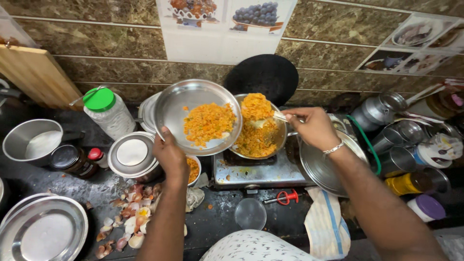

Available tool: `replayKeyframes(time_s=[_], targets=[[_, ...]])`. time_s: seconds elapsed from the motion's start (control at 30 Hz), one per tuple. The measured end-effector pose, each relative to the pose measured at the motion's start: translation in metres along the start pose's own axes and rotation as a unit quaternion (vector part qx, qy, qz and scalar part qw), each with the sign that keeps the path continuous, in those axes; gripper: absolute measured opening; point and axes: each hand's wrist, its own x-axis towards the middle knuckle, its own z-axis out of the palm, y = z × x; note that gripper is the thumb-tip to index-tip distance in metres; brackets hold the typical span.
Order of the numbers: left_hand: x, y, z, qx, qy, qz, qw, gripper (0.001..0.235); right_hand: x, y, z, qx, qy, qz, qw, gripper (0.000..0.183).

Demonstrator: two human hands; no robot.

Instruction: The person scoops a yellow-orange cooked food mixture from a pot on a gas stove and distributes it into multiple metal plates and bowls. The person uses a cloth to hold the pot handle while transferring the food.

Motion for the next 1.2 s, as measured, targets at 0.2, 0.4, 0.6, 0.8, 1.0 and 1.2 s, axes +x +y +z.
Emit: replayKeyframes(time_s=[0.2,0.4,0.6,0.8,1.0,1.2], targets=[[-0.023,-0.004,0.026,-0.001,-0.038,-0.062,0.997,0.034,-0.03,-0.066,0.017,-0.214,0.111,-0.301,0.923,0.027],[-0.028,0.003,0.018,-0.042,-0.065,-0.06,0.995,0.036,-0.043,-0.081,-0.006,-0.27,0.131,-0.214,0.929,0.025],[-0.024,0.007,-0.003,-0.028,-0.065,-0.026,0.997,0.037,-0.058,-0.089,0.001,-0.139,0.087,-0.192,0.968,0.025],[-0.025,0.004,-0.012,-0.081,-0.055,-0.047,0.994,0.038,-0.053,-0.077,0.013,-0.042,0.114,-0.136,0.983,0.023],[-0.028,0.024,-0.06,-0.092,-0.013,-0.083,0.992,0.038,-0.028,-0.027,-0.016,-0.204,0.095,-0.078,0.971,0.019],[-0.047,0.045,-0.105,-0.077,0.019,-0.046,0.996,0.037,-0.027,-0.005,0.006,-0.191,-0.056,-0.099,0.975,0.02]])
